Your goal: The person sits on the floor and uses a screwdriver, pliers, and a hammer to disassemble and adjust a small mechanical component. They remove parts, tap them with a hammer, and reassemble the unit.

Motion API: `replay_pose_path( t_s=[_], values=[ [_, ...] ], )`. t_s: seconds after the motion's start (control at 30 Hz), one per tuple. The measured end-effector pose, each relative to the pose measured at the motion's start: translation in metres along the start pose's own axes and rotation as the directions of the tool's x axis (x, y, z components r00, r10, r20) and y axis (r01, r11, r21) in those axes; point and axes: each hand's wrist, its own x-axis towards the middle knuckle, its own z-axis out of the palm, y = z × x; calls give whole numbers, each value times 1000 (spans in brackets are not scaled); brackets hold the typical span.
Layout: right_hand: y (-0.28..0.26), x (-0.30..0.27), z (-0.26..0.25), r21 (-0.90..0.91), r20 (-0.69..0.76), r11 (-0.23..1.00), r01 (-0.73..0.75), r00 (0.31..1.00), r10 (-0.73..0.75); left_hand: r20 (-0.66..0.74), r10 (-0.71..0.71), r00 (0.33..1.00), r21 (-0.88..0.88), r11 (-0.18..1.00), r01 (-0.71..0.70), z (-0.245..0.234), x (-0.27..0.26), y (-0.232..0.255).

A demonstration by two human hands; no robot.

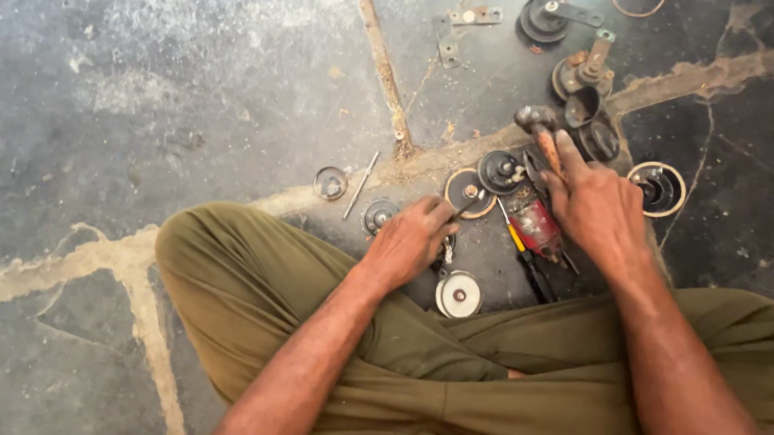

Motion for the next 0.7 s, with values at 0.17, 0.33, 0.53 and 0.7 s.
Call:
replay_pose_path(
  t_s=[0.17,0.33,0.53,0.7],
  values=[
    [-23,-22,7,104,-262,977,184,953,-151,59,-36,998,-12,999,36,-5,-7,-1],
    [-76,-34,-11,-130,-232,838,530,805,-545,7,-62,998,-38,997,62,-18,-6,7],
    [-78,-34,1,-309,165,796,520,854,-494,45,-517,855,78,855,513,-14,-4,3],
    [-74,-45,16,-312,227,840,443,894,-387,1,-413,911,133,903,409,4,0,-4]
  ],
)
